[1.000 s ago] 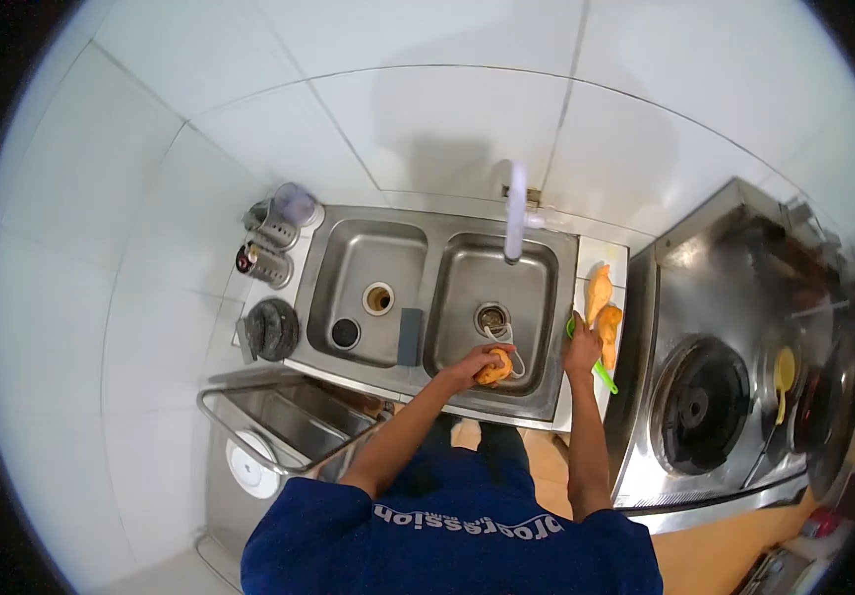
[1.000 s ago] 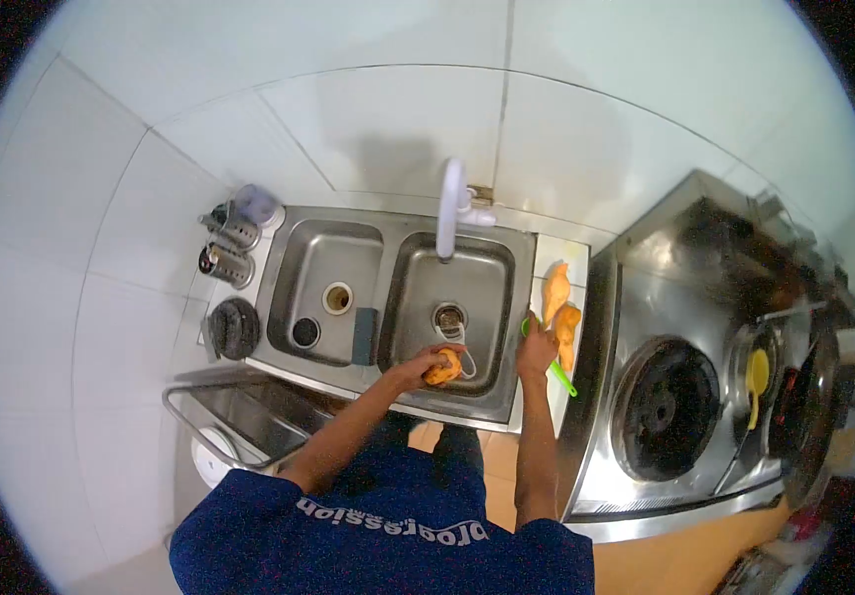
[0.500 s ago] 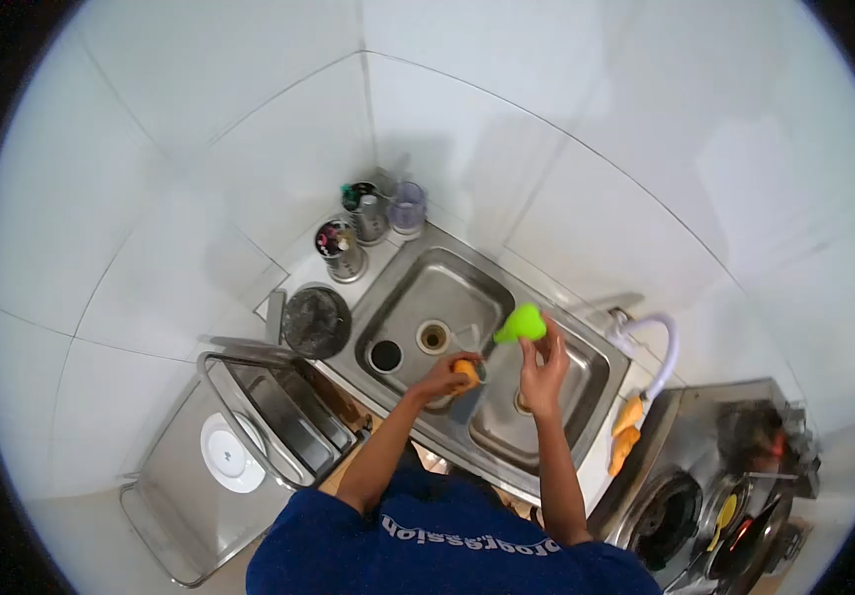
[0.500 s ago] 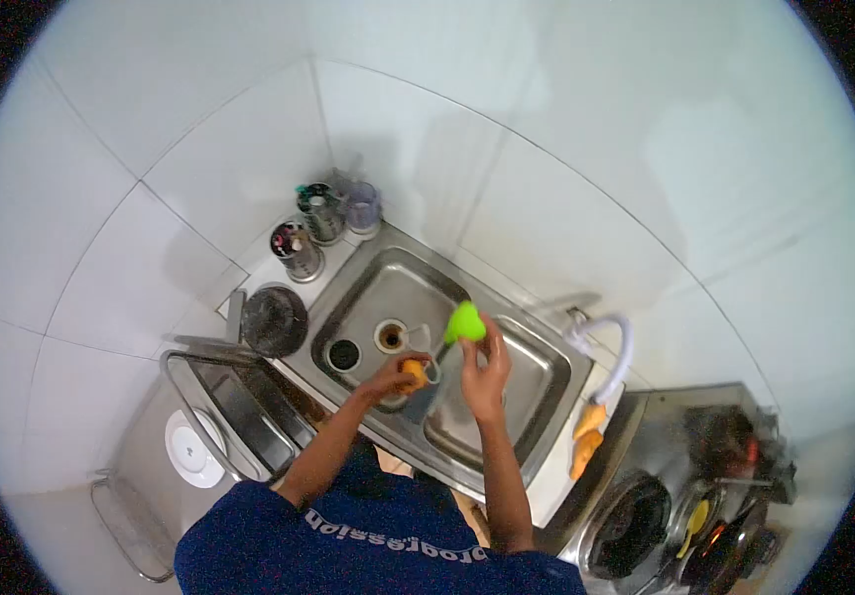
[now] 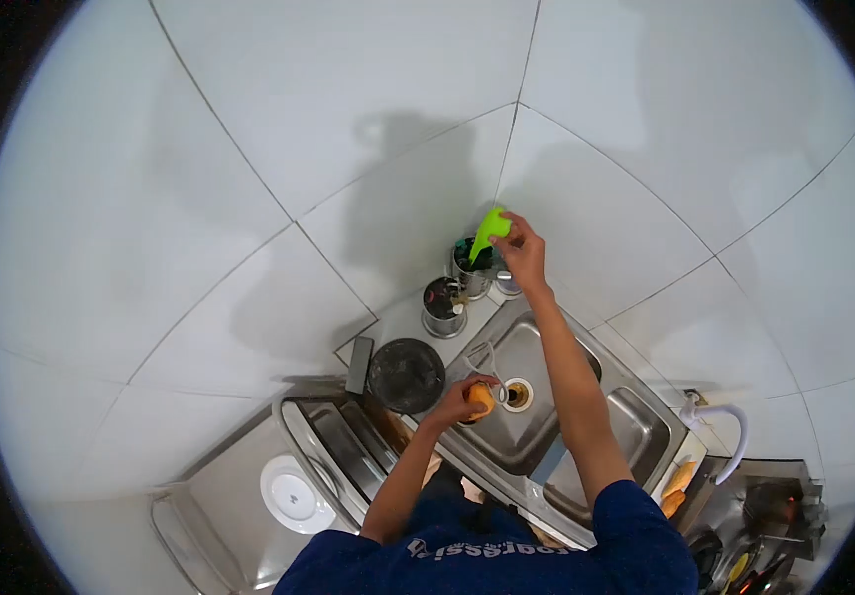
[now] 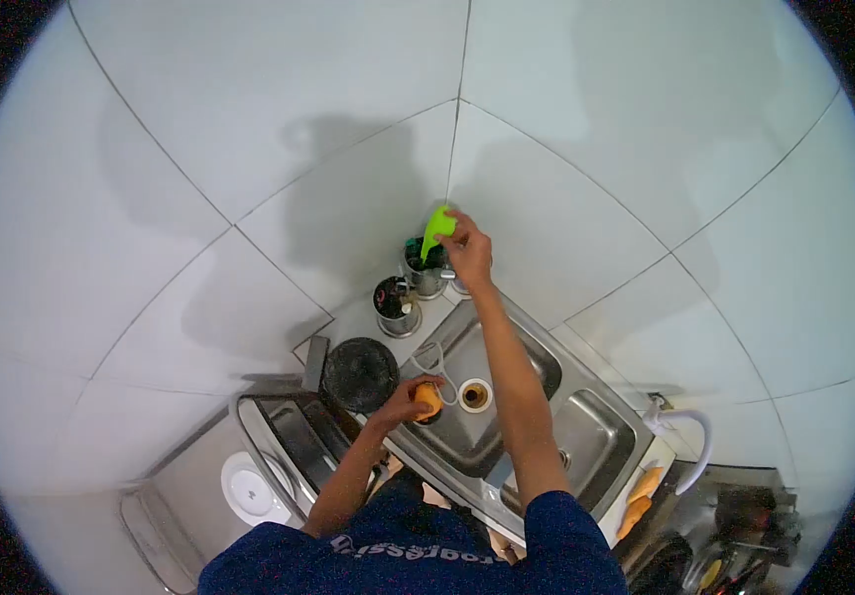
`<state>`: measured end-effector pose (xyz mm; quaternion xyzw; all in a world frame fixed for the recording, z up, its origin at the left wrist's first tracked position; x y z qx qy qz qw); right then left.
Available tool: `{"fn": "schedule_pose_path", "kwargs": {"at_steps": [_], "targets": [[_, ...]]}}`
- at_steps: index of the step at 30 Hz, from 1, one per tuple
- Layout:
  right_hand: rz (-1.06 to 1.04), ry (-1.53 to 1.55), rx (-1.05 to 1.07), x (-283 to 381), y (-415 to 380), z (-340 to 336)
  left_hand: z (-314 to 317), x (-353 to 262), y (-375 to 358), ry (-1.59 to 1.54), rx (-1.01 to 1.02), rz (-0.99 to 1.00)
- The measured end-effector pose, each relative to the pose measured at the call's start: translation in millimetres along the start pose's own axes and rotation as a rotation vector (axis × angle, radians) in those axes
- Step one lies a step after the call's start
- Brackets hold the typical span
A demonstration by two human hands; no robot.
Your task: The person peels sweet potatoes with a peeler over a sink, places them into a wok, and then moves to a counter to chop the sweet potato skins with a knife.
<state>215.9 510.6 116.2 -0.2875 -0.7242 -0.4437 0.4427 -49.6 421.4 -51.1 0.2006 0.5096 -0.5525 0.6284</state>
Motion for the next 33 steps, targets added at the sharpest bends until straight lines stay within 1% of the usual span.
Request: {"fn": "schedule_pose_path", "kwargs": {"at_steps": [2, 3, 4, 5, 6, 7, 8, 9, 10, 12, 13, 15, 16, 17, 18, 19, 20, 22, 23, 24, 26, 27, 28, 30, 31, 32, 33], "targets": [[-0.133, -0.185, 0.171, -1.1, -2.5, 15.0, 0.6, -26.0, -0.9, 0.002, 0.03, 0.021], [-0.059, -0.249, 0.255, -8.9, -4.3, 15.1, -3.0, -40.2, 1.7, -0.019, 0.011, 0.067], [-0.049, -0.255, 0.239, -8.2, -1.4, 9.7, -6.4, -52.2, 5.3, -0.042, -0.006, 0.109], [0.026, -0.29, 0.325, -16.5, -2.4, 11.7, -7.2, -57.6, 9.3, -0.037, 0.013, 0.093], [0.106, -0.324, 0.41, -26.5, -7.3, 10.5, -8.4, -57.3, 14.2, -0.066, 0.037, 0.023], [0.122, -0.332, 0.39, -23.1, -6.3, 1.2, -8.3, -57.0, 20.4, -0.093, 0.062, -0.044], [-0.013, -0.342, 0.299, -5.4, -2.7, -11.6, -6.4, -58.3, 25.0, -0.089, 0.083, -0.063], [-0.142, -0.356, 0.21, 14.8, -6.2, -26.5, -6.3, -68.0, 27.8, -0.03, 0.067, 0.031], [-0.118, -0.375, 0.193, 24.9, -17.9, -39.0, -2.6, -79.0, 27.7, 0.023, 0.054, 0.126], [-0.06, -0.278, -0.102, 47.7, -51.0, -92.7, 7.8, -76.2, 21.3, -0.039, 0.08, 0.089], [0.038, -0.231, -0.136, 26.8, -78.3, -108.2, 11.9, -68.2, 18.9, -0.077, 0.089, 0.026], [0.306, -0.08, 0.026, -22.0, -149.6, -118.1, 28.3, -52.8, 12.8, -0.111, 0.12, -0.087], [0.415, 0.001, 0.106, -35.7, -191.3, -118.8, 36.8, -42.8, 12.0, -0.106, 0.137, -0.104], [0.525, 0.085, 0.184, -46.2, -230.1, -120.2, 53.5, -26.2, 10.0, -0.101, 0.225, -0.146], [0.6, -0.041, 0.335, -57.8, -264.1, -125.8, 70.9, -9.1, 5.2, -0.095, 0.313, -0.19], [0.67, -0.163, 0.486, -63.6, -294.5, -132.4, 82.0, 3.6, 3.9, -0.086, 0.332, -0.207], [0.678, -0.159, 0.463, -61.5, -312.6, -144.5, 97.4, 15.7, 1.0, -0.003, 0.404, -0.208], [0.949, 0.115, 0.16, -58.5, -353.2, -179.2, 128.1, 38.5, -11.7, 0.169, 0.546, -0.207], [0.815, 0.104, 0.073, -54.3, -361.6, -196.7, 143.0, 47.9, -16.7, 0.178, 0.567, -0.197], [0.816, 0.107, 0.036, -51.2, -374.1, -212.7, 159.8, 56.7, -23.2, 0.193, 0.599, -0.207], [0.421, -0.232, -0.182, -11.9, -374.9, -267.3, 191.4, 63.4, -31.5, 0.255, 0.604, -0.098], [0.391, -0.298, -0.269, 10.9, -381.1, -294.4, 206.4, 68.6, -38.7, 0.282, 0.603, -0.045], [0.398, -0.301, -0.298, 9.6, -393.7, -314.0, 222.9, 78.6, -46.8, 0.292, 0.63, -0.054], [0.5, -0.244, -0.357, -7.5, -426.2, -354.5, 229.6, 107.2, -47.0, 0.33, 0.391, -0.187], [0.641, -0.328, -0.275, -34.1, -445.4, -368.6, 227.6, 126.3, -47.8, 0.392, 0.223, -0.241], [0.651, -0.335, -0.285, -40.6, -471.3, -386.5, 244.2, 144.1, -59.9, 0.392, 0.235, -0.25], [0.509, -0.398, -0.432, -24.5, -484.0, -414.7, 246.6, 160.0, -66.9, 0.312, 0.088, -0.299]]}}
Point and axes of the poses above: each hand's wrist, its own y-axis towards the middle knuckle, its own z-axis out of the palm, x = y × z, the point moved 10 cm from there along y, towards the middle knuckle, and after that the axes turned 8 degrees about -x, right-handed, at the moved point
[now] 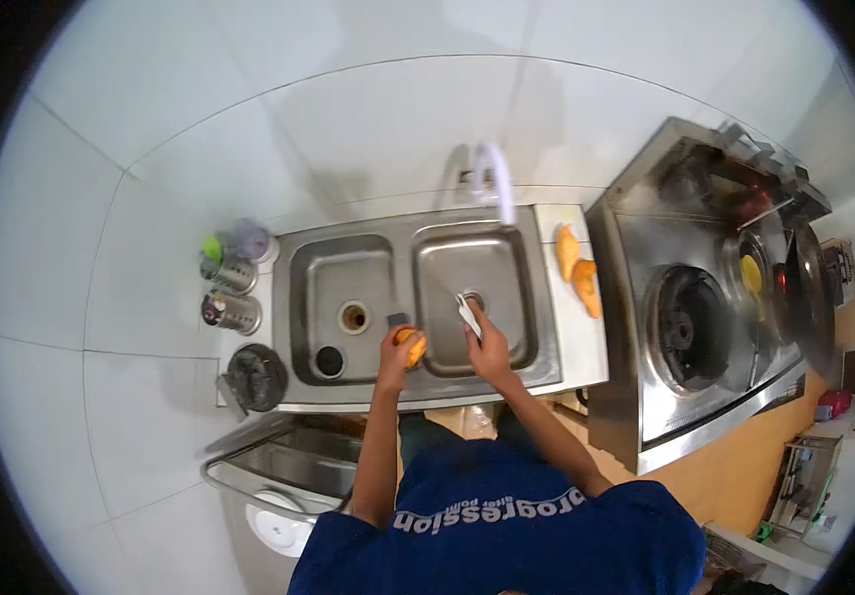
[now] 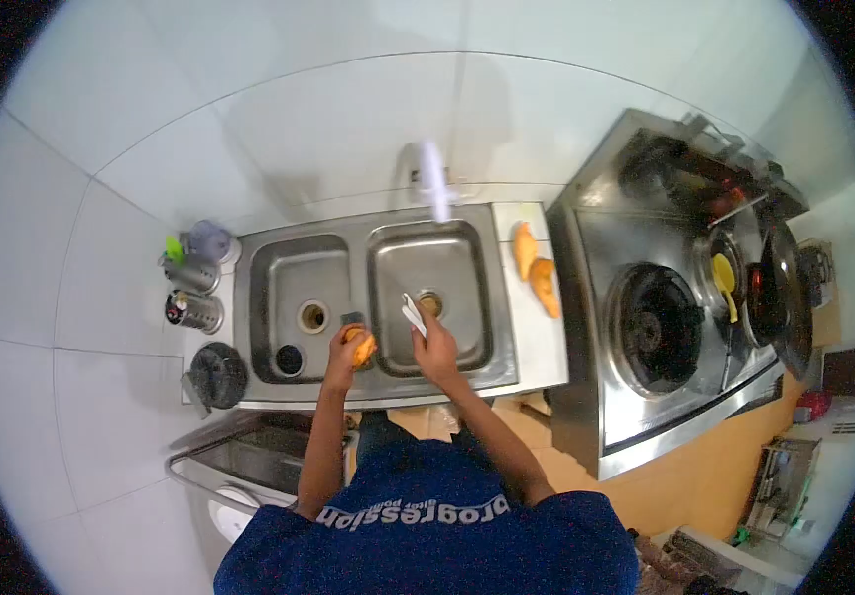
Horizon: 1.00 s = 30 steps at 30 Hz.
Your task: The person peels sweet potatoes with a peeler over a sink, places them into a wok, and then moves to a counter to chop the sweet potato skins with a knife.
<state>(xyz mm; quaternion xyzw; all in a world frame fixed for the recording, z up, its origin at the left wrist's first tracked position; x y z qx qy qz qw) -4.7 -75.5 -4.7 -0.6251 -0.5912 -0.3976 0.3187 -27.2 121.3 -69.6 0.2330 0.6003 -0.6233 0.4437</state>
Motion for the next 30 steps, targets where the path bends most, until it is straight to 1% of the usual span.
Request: {"fn": "schedule_pose_path", "kwargs": {"at_steps": [1, 2, 3, 5, 6, 7, 9, 10, 11, 12, 13, 15, 17, 18, 19, 20, 21, 23, 24, 25, 27, 29, 30], "targets": [[-0.122, 0.016, -0.178, 1.2, 3.1, -33.4, 6.8, 11.5, 0.9, -0.1, -0.126, -0.053], [-0.114, 0.028, -0.187, -12.0, 3.8, -51.9, 24.9, 24.0, -5.9, -0.199, -0.118, -0.069], [-0.008, -0.012, -0.102, -42.5, 2.9, -61.4, 39.6, 37.7, -8.9, -0.175, -0.115, -0.073], [0.202, -0.109, 0.083, -99.5, -8.3, -83.8, 95.4, 79.5, -25.0, -0.461, 0.036, -0.27], [0.327, -0.044, 0.078, -101.1, -10.6, -108.3, 119.1, 85.9, -33.1, -0.37, 0.037, -0.258], [0.319, -0.043, 0.085, -113.1, -6.3, -120.7, 139.9, 89.1, -36.1, -0.376, 0.032, -0.251], [0.206, -0.14, -0.193, -131.0, 10.5, -168.9, 183.3, 100.7, -42.5, -0.408, 0.133, -0.402], [0.195, -0.215, -0.243, -142.9, 20.4, -183.4, 195.5, 97.4, -38.3, -0.403, 0.126, -0.399], [0.182, -0.292, -0.298, -153.6, 35.1, -198.2, 213.2, 88.3, -27.7, -0.303, 0.172, -0.362], [0.032, -0.273, -0.364, -136.9, 49.1, -215.4, 233.0, 78.6, -15.0, -0.203, 0.217, -0.328], [0.036, -0.365, -0.362, -150.0, 62.7, -219.9, 254.8, 69.1, -0.4, -0.106, 0.265, -0.292], [0.024, -0.428, -0.373, -154.3, 84.2, -230.4, 284.1, 54.3, 59.1, 0.35, 0.237, -0.019], [0.047, -0.449, -0.359, -163.7, 101.4, -228.9, 312.5, 28.6, 109.6, 0.781, 0.172, 0.311], [0.077, -0.473, -0.343, -171.5, 108.3, -225.5, 326.3, 23.5, 126.4, 0.778, 0.176, 0.318], [0.075, -0.475, -0.353, -176.0, 112.3, -222.2, 336.8, 16.3, 143.1, 0.898, 0.135, 0.34], [0.161, -0.457, -0.287, -189.2, 118.2, -214.5, 349.9, 5.1, 160.7, 1.014, 0.094, 0.369], [0.243, -0.441, -0.223, -201.0, 127.0, -208.3, 366.6, -8.5, 173.3, 1.006, 0.102, 0.388], [0.267, -0.411, -0.237, -202.6, 131.4, -209.8, 371.4, -11.6, 179.8, 1.267, 0.023, 0.304], [0.307, -0.392, -0.227, -207.9, 133.7, -208.9, 376.8, -13.1, 179.8, 1.322, 0.085, 0.241], [0.342, -0.37, -0.218, -208.5, 136.2, -209.5, 376.0, -6.3, 189.8, 1.32, 0.089, 0.235], [0.303, -0.388, -0.244, -213.1, 143.8, -208.6, 379.0, 1.1, 204.1, 1.3, 0.162, 0.172], [0.413, -0.376, -0.2, -229.2, 148.2, -204.7, 381.9, 2.7, 212.2, 1.32, 0.153, 0.189], [0.415, -0.377, -0.202, -231.5, 150.1, -205.4, 384.6, -2.0, 211.1, 1.342, 0.145, 0.204]]}}
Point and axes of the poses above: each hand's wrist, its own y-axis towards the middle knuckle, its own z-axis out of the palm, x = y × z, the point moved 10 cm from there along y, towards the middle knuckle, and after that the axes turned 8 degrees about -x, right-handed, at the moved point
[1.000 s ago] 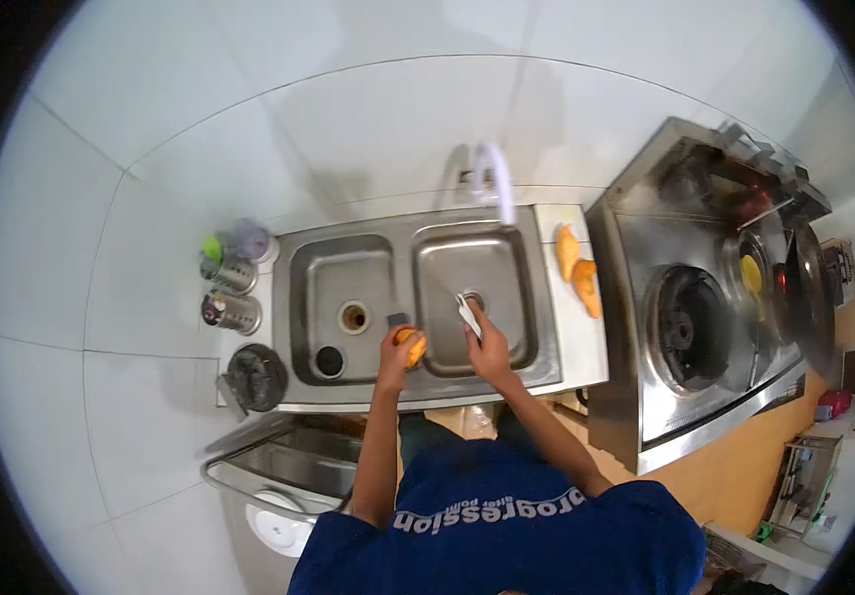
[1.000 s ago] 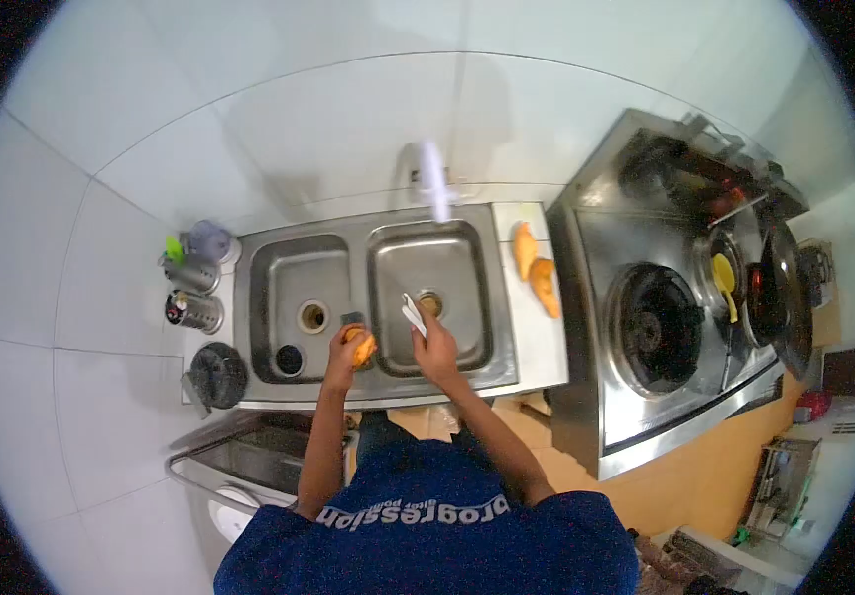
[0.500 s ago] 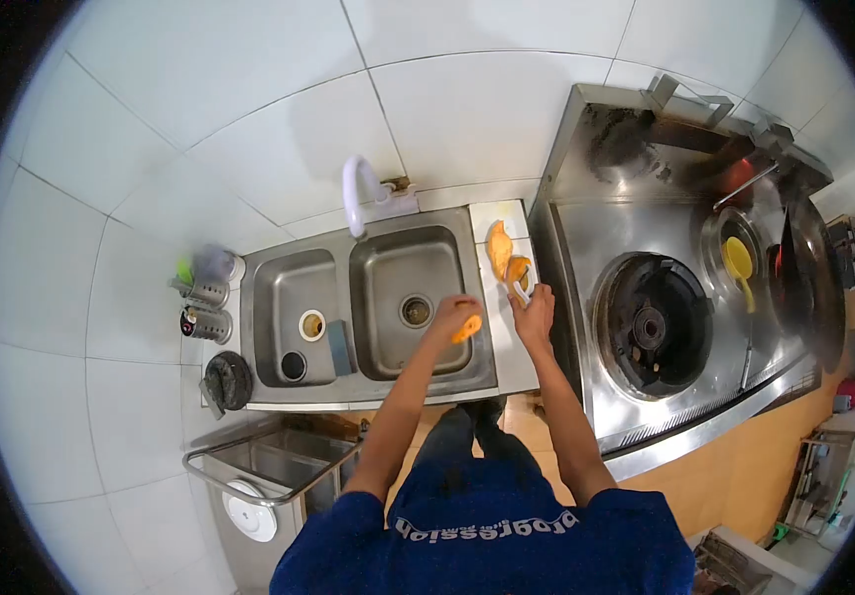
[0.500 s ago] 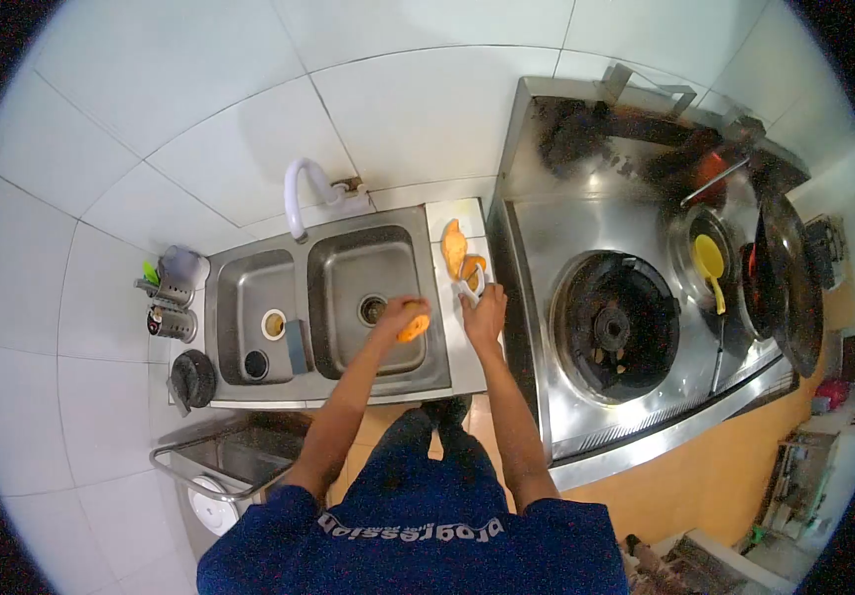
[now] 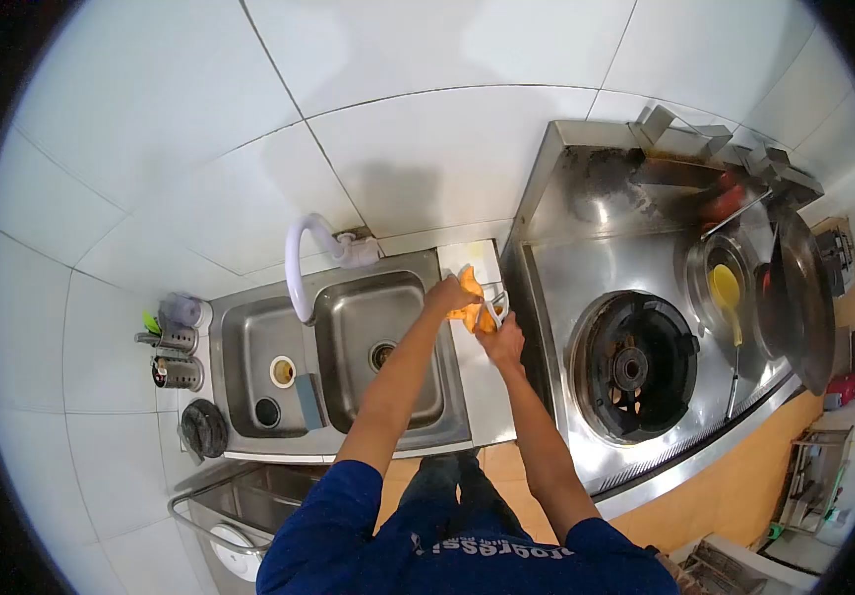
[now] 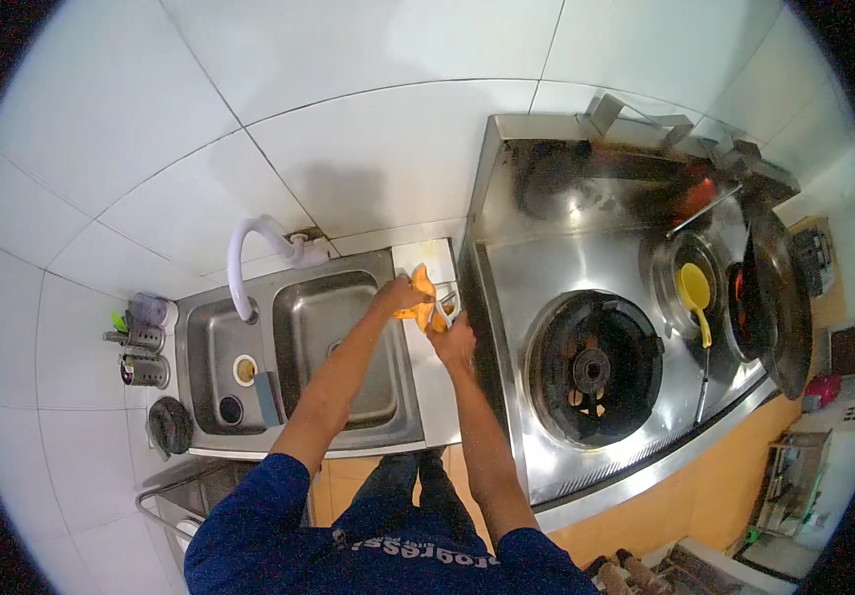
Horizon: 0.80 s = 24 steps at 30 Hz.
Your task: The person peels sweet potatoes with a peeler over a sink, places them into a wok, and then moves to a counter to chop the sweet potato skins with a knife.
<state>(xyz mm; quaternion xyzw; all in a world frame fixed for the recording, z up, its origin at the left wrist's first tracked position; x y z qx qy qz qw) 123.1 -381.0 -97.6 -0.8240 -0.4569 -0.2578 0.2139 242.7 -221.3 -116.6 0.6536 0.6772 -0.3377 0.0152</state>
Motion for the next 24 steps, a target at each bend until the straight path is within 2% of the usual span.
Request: {"fn": "schedule_pose_path", "kwargs": {"at_steps": [4, 12, 14, 18, 22, 24], "targets": [[0.003, 0.025, 0.034, -6.2, 4.5, 1.1, -0.4, -7.6, -4.8, 0.028, 0.11, -0.04], [-0.044, -0.039, 0.082, 6.2, 3.9, 4.8, -12.7, -25.4, -2.9, 0.244, 0.053, 0.007], [-0.135, -0.035, 0.141, 17.9, 0.7, 11.2, 5.7, -16.0, 14.6, 0.253, 0.03, 0.013], [-0.187, -0.004, 0.113, 19.5, 0.8, 20.0, 19.2, -10.2, 21.8, 0.165, -0.005, 0.066], [-0.131, 0.048, 0.093, 9.2, 2.8, 19.1, 19.4, 4.8, 12.8, 0.193, -0.002, 0.071], [0.014, 0.215, -0.016, -9.2, 9.4, 11.9, 18.1, 13.1, 11.8, 0.078, -0.014, 0.026]]}}
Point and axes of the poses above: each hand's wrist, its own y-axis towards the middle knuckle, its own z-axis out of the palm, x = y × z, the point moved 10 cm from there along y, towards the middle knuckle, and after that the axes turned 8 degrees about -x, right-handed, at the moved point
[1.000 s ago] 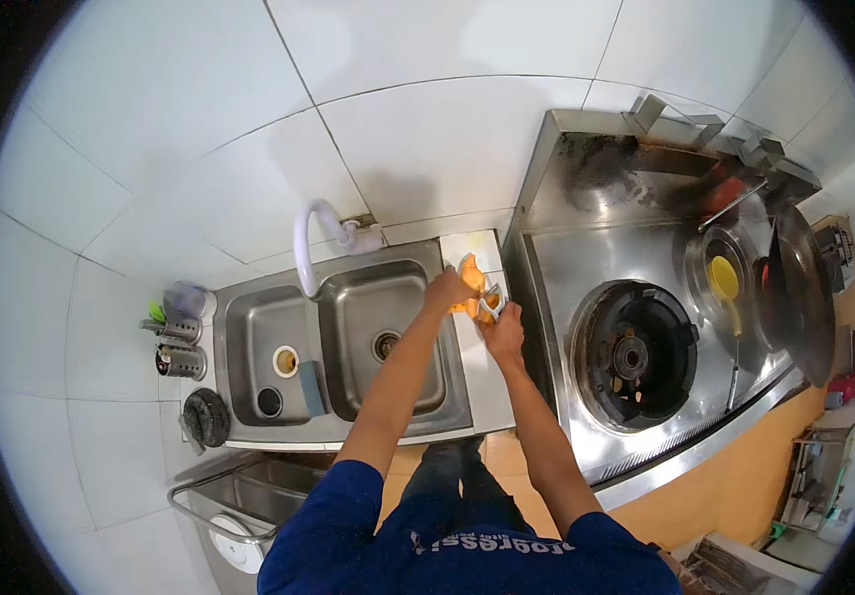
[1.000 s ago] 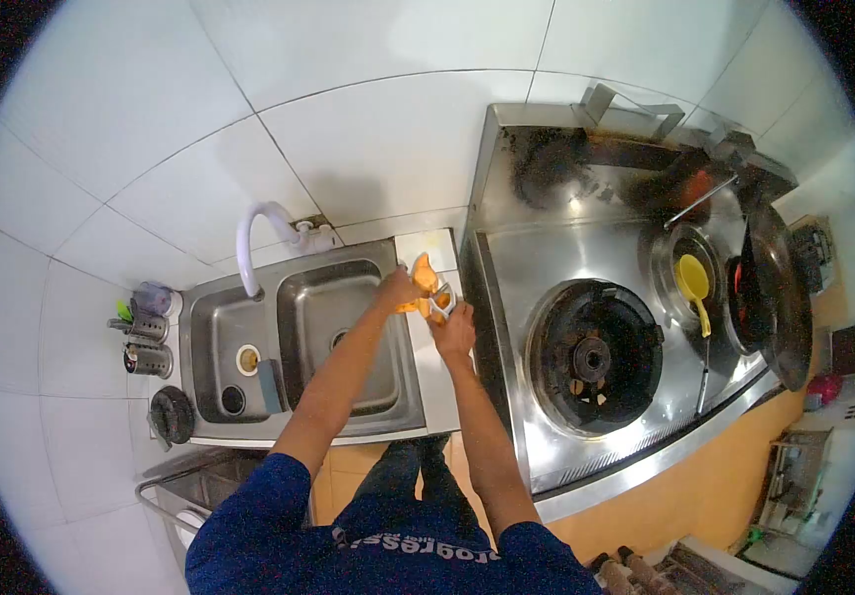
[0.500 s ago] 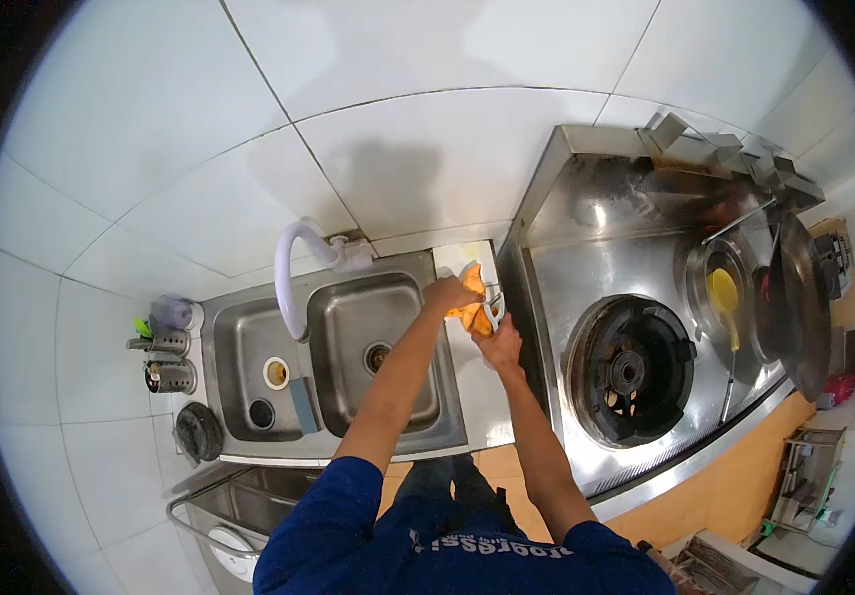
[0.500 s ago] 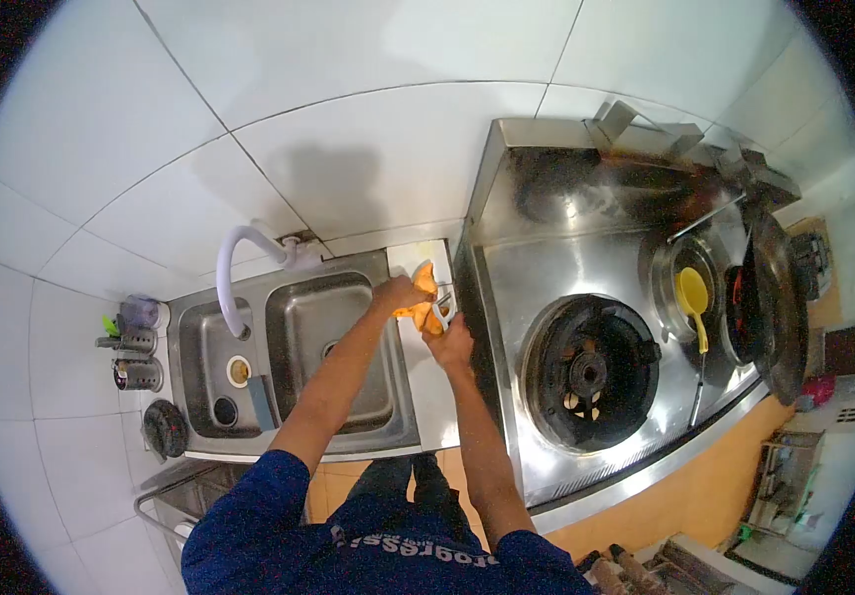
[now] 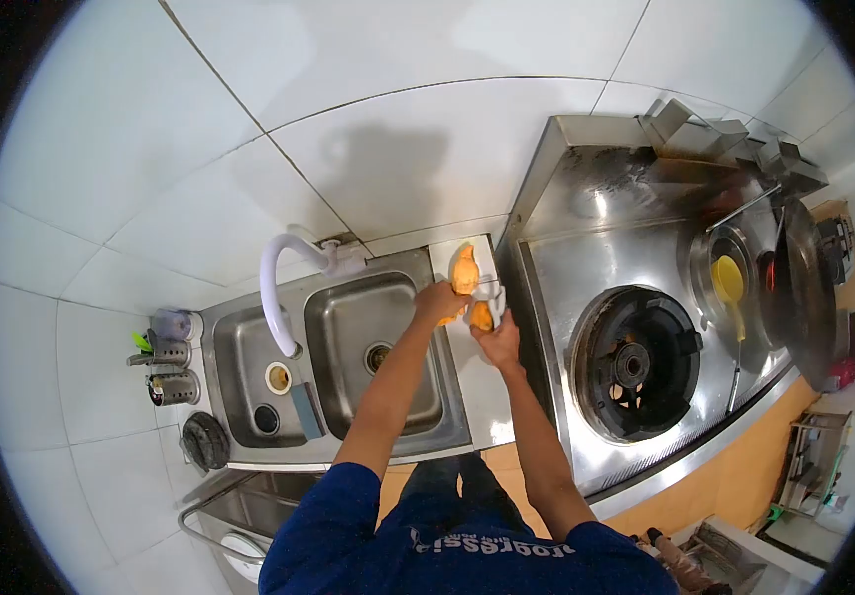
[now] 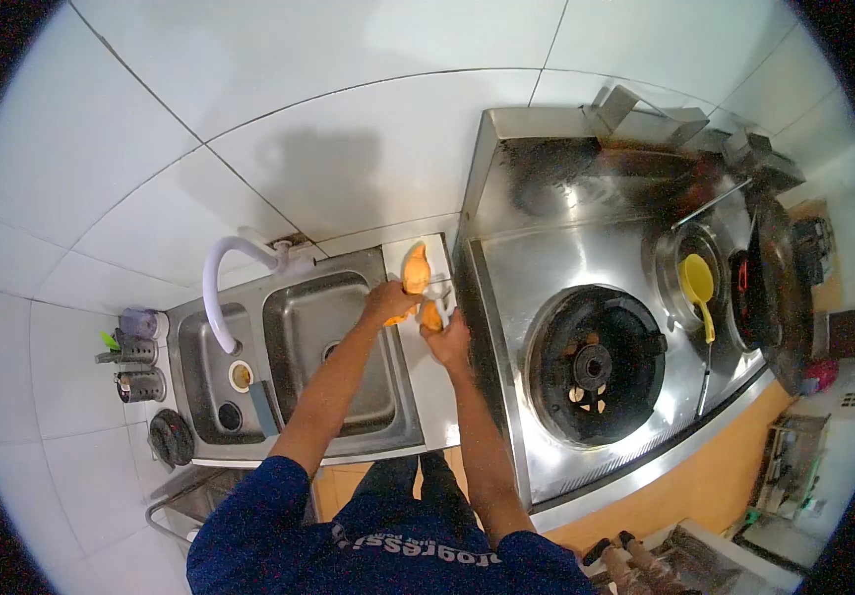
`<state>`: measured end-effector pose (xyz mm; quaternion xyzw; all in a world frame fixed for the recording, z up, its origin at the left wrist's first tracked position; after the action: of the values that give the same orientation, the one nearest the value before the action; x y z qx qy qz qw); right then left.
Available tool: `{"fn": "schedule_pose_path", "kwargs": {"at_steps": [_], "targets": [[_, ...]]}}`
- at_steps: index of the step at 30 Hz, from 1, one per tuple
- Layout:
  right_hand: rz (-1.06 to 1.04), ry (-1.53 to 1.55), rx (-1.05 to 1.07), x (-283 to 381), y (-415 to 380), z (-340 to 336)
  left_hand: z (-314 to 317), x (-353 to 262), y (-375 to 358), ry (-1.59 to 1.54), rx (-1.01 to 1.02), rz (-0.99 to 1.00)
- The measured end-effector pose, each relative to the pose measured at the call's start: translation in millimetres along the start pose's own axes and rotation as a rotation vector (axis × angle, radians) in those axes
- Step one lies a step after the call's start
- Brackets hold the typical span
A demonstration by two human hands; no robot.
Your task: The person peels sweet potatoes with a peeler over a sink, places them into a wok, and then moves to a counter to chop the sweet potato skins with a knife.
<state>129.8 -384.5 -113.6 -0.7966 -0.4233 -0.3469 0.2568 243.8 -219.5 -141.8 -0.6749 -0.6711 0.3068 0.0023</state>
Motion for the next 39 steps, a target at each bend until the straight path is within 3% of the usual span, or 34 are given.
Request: {"fn": "schedule_pose_path", "kwargs": {"at_steps": [3, 9, 11, 19, 21, 22, 24, 27, 29, 34, 39], "targets": [[0.008, 0.249, -0.048, -6.1, 20.4, -0.2, 1.6, 7.2, -7.2, -0.126, 0.084, -0.019], [0.053, 0.562, 0.103, 15.1, 40.8, 19.2, -2.9, 19.1, -25.8, -0.034, 0.126, -0.003], [0.151, 0.828, 0.256, 11.5, 41.4, 39.2, 5.5, 27.4, -27.9, -0.054, 0.156, -0.002], [0.195, 0.845, 0.278, 1.2, 20.5, 46.4, 30.8, 53.5, -40.3, -0.292, 0.245, 0.072], [0.162, 0.812, 0.286, 16.1, 9.2, 29.1, 33.8, 46.2, -49.3, -0.583, 0.295, 0.146], [0.126, 0.779, 0.294, 20.1, 3.3, 23.8, 31.3, 45.1, -56.7, -0.584, 0.298, 0.144], [0.132, 0.872, 0.306, 14.8, -4.5, 22.8, 29.6, 37.3, -77.8, -0.905, 0.417, 0.093], [0.162, 1.028, 0.32, 10.7, -19.1, 17.5, 19.9, 31.1, -104.0, -1.004, 0.437, 0.153], [0.178, 1.223, 0.418, 42.9, -34.3, -5.5, 13.2, 27.2, -120.9, -1.031, 0.445, 0.146], [0.217, 1.266, 0.47, 67.9, -59.9, -39.3, -2.3, 12.9, -154.3, -1.056, 0.437, 0.253], [0.118, 1.244, 0.59, 98.7, -79.7, -65.5, -23.3, -2.8, -188.9, -1.047, 0.429, 0.32]]}}
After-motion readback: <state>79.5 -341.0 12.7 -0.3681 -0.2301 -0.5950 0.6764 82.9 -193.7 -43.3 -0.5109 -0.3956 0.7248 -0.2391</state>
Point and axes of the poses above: each hand's wrist, its own y-axis towards the middle knuckle, its own z-axis out of the palm, x = y × z, the point moved 10 cm from there along y, towards the middle knuckle, and after that the axes turned 8 degrees about -x, right-handed, at the moved point
